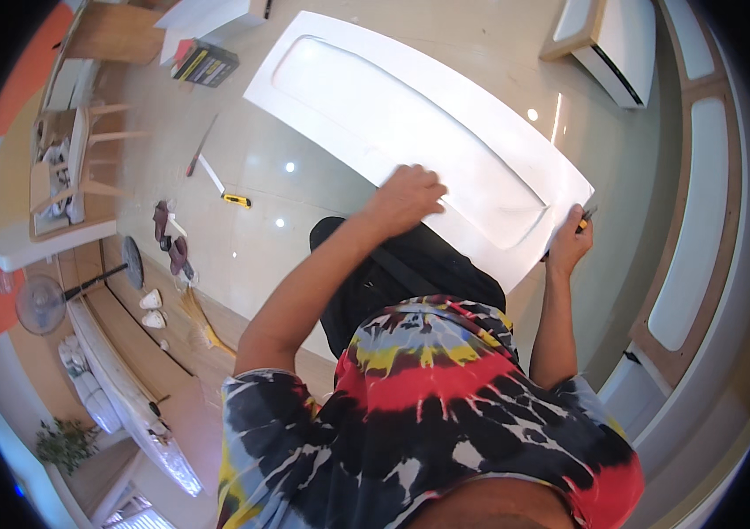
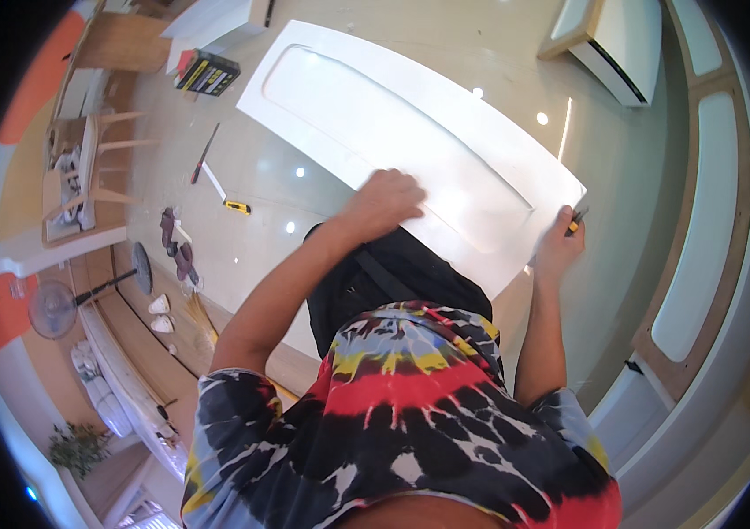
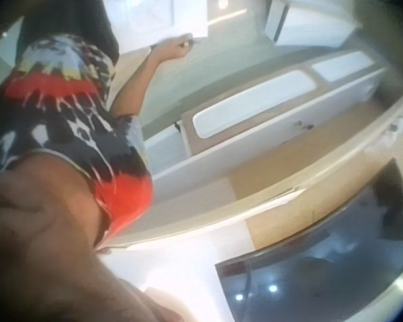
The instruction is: The person sits on the floor and uses a utility knife to trim the edges of a white panel. They smooth the surface with a small tool and continue cutting along the panel's perimeter.
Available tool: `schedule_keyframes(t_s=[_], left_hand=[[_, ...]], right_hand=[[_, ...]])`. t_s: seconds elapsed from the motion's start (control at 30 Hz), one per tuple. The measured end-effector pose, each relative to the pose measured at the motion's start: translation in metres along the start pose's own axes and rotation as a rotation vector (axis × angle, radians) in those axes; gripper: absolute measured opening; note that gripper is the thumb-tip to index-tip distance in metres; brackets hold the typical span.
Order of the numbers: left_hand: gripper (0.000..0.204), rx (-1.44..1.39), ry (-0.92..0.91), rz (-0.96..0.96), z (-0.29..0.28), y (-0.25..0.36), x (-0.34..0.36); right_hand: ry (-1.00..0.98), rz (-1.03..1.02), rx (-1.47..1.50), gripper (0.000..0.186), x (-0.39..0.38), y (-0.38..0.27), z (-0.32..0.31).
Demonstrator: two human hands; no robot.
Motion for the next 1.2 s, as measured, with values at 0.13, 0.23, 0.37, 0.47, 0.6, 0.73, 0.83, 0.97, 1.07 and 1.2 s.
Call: schedule_keyframes(t_s=[0.13,0.23,0.37,0.47,0.6,0.73,0.83,0.97,1.07,1.2], left_hand=[[0.028,-0.003,-0.128,-0.124,-0.017,-0.036,0.005],[0.031,0.01,-0.018,-0.144,-0.013,0.006,0.0],[0.026,-0.102,-0.126,-0.074,0.024,0.071,0.012],[0.023,-0.184,-0.162,-0.068,0.045,0.107,0.016],[0.022,-0.206,-0.263,-0.145,0.047,0.108,0.025],[0.021,-0.241,-0.367,-0.139,0.043,0.101,0.036],[0.02,-0.233,-0.308,-0.077,0.039,0.09,0.032],[0.02,-0.144,-0.176,-0.057,0.009,0.039,0.024],[0.021,0.078,-0.139,-0.071,-0.015,-0.048,0.005],[0.018,0.222,0.253,-0.236,-0.064,-0.142,-0.017]], right_hand=[[0.06,0.042,0.056,0.042,0.004,0.005,0.003],[0.052,0.037,0.003,0.042,0.003,-0.007,0.005],[0.024,0.122,0.027,0.047,-0.001,0.005,0.001],[0.026,0.119,0.046,0.047,-0.005,0.008,-0.002],[0.038,0.13,0.044,0.049,-0.005,0.009,-0.002],[0.049,0.164,0.011,0.047,-0.004,0.008,0.003],[0.079,0.205,0.018,0.045,-0.004,0.0,0.006],[0.082,0.197,-0.01,0.044,-0.003,0.015,-0.001],[0.079,0.19,0.037,0.042,-0.007,0.006,0.002],[0.084,0.205,0.015,0.04,0.0,0.023,-0.002]])
Point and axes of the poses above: each hand's wrist, its own x-axis towards the middle knuckle, its own z-axis out of the palm, y = z × x, the point moved 5 cm from there along x, towards the middle knuckle, and after that the axes turned 10 degrees about -z, right-handed, at the moved point
